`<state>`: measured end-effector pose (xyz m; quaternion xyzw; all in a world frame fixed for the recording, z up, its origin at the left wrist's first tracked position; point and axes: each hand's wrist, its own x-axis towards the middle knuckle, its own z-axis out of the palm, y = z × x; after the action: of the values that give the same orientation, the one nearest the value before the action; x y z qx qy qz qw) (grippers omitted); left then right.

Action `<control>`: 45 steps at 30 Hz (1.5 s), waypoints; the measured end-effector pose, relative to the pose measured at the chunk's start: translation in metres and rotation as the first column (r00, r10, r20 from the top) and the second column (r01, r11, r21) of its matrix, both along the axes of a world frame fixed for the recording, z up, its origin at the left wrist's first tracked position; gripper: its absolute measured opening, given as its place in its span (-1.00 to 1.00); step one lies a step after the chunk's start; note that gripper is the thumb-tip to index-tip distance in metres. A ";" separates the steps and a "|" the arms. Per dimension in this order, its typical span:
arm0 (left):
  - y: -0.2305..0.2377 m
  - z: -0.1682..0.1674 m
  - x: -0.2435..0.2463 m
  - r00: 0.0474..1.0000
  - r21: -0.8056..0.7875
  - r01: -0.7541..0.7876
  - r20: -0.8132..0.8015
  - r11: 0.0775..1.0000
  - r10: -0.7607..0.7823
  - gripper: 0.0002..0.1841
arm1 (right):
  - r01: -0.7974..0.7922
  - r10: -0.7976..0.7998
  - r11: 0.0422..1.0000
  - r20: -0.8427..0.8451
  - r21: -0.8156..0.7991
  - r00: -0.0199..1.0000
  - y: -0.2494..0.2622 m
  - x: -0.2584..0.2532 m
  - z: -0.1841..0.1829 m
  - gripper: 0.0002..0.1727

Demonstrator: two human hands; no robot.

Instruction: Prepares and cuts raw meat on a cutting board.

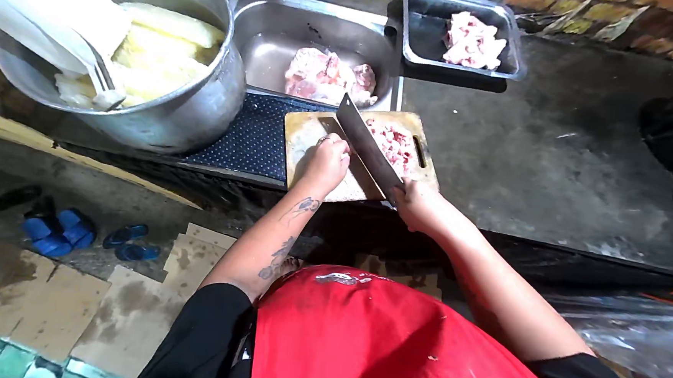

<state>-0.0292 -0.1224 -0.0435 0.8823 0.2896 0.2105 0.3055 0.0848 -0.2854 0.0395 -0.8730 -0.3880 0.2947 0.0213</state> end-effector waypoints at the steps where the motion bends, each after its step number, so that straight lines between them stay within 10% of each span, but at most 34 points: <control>1: 0.000 -0.001 0.000 1.000 0.023 0.019 -0.001 1.000 -0.019 -0.81 | -0.007 0.006 1.000 0.008 0.024 1.000 0.008 0.002 -0.003 -0.61; 11: -0.001 -0.003 -0.010 0.988 0.149 0.153 -0.051 0.977 -0.147 -0.80 | -0.037 0.051 0.989 -0.091 0.144 0.995 0.118 0.024 -0.005 -0.64; 23: -0.011 -0.012 -0.023 0.995 0.160 0.009 0.100 0.987 -0.025 -0.82 | -0.018 0.037 0.976 -0.084 0.217 0.996 0.031 -0.006 -0.003 -0.55; 45: -0.011 0.003 -0.021 0.996 0.082 0.029 -0.087 0.996 -0.021 -0.67 | -0.150 0.162 0.970 -0.051 0.191 0.985 0.098 -0.010 -0.012 -0.56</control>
<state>-0.0499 -0.1332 -0.0402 0.9062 0.2824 0.1802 0.2581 0.0750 -0.1872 0.0272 -0.8237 -0.4804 0.2867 0.0924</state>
